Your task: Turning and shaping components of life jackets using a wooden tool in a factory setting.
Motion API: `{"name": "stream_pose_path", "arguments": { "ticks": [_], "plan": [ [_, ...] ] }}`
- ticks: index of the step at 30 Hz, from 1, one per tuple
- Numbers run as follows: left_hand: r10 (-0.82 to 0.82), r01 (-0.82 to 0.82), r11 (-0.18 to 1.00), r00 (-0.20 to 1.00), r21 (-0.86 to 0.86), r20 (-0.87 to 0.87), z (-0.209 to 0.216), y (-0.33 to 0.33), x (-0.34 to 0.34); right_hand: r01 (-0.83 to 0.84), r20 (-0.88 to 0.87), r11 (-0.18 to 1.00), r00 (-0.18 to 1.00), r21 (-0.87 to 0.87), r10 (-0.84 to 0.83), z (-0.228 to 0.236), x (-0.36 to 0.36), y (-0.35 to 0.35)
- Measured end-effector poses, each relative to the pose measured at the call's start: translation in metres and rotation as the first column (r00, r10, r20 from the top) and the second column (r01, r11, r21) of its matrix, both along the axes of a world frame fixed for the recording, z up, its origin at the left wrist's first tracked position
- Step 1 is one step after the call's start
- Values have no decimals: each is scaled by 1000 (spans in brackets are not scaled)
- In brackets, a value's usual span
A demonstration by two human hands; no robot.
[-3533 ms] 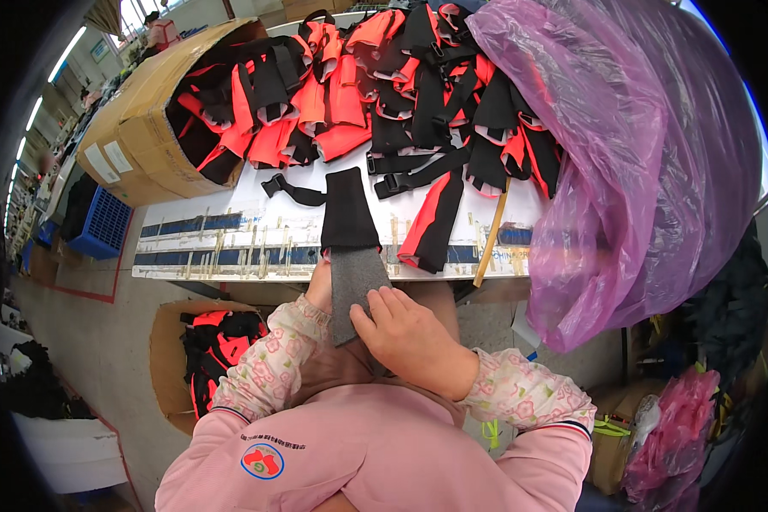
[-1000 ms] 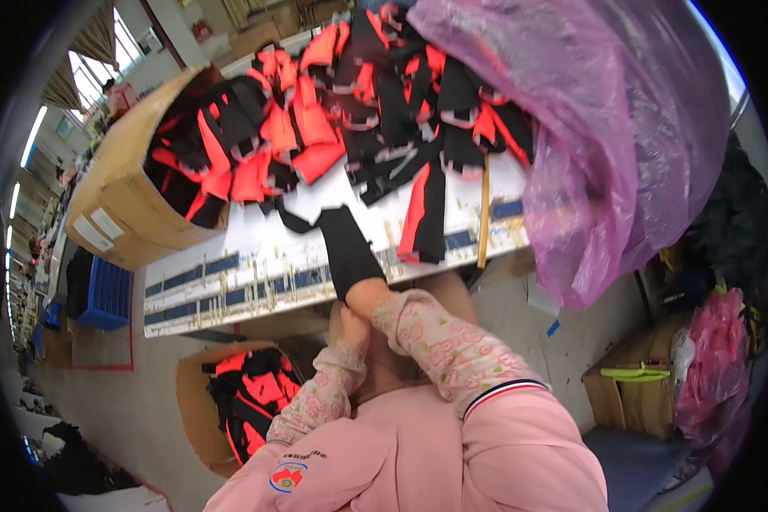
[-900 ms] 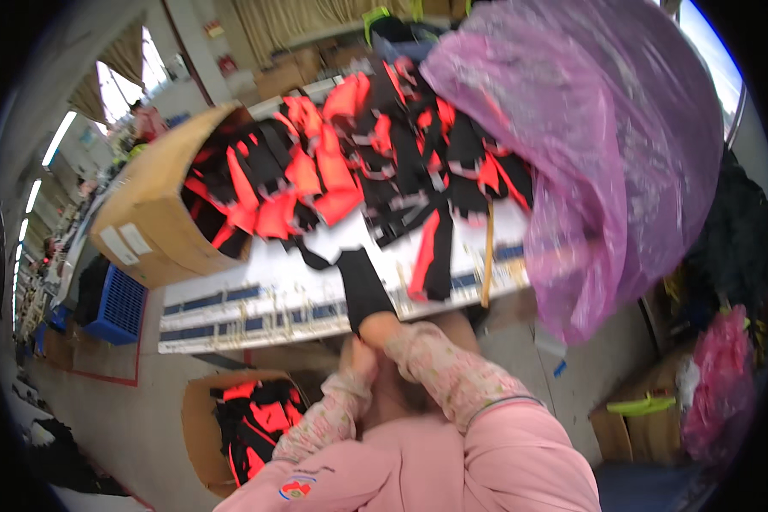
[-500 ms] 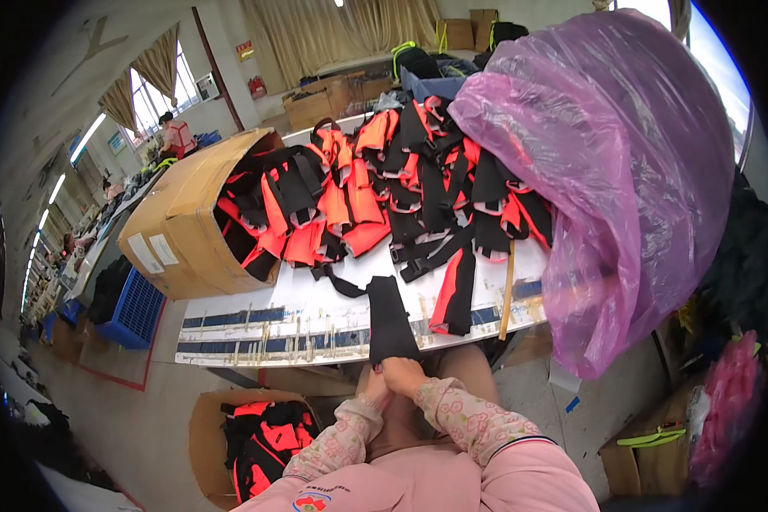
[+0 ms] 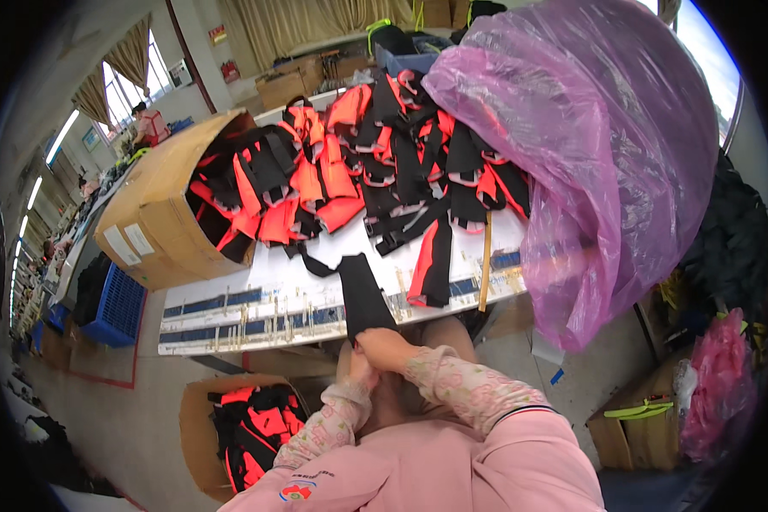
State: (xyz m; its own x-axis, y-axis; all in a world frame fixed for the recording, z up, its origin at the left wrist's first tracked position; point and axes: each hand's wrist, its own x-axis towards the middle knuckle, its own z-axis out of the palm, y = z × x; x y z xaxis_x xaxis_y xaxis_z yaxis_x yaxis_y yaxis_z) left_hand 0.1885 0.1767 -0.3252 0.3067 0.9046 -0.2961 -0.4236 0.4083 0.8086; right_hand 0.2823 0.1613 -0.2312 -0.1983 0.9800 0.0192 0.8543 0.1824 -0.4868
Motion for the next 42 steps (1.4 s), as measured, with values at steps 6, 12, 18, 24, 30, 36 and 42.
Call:
{"name": "stream_pose_path", "arguments": {
  "ticks": [6,12,18,24,30,36,42],
  "plan": [
    [-86,87,993,996,-75,13,43,16,4,117,-71,855,993,506,-94,45,24,2],
    [36,-42,994,998,-100,-60,30,12,20,45,-137,941,991,336,2,-12,35,25],
    [42,-47,976,999,-215,-27,36,10,22,53,-292,966,956,254,24,-23,45,30],
    [-439,441,882,897,-164,50,64,32,-38,34,-270,963,962,267,41,-21,41,26],
    [-477,412,808,877,-421,-59,88,51,-22,40,-144,938,989,344,11,-14,37,21],
    [-454,446,790,887,-421,87,52,50,-36,-114,-379,989,914,99,143,4,51,18],
    [-458,427,818,889,-386,14,33,49,-38,-70,-33,954,996,291,83,-9,36,21]
  ]
}}
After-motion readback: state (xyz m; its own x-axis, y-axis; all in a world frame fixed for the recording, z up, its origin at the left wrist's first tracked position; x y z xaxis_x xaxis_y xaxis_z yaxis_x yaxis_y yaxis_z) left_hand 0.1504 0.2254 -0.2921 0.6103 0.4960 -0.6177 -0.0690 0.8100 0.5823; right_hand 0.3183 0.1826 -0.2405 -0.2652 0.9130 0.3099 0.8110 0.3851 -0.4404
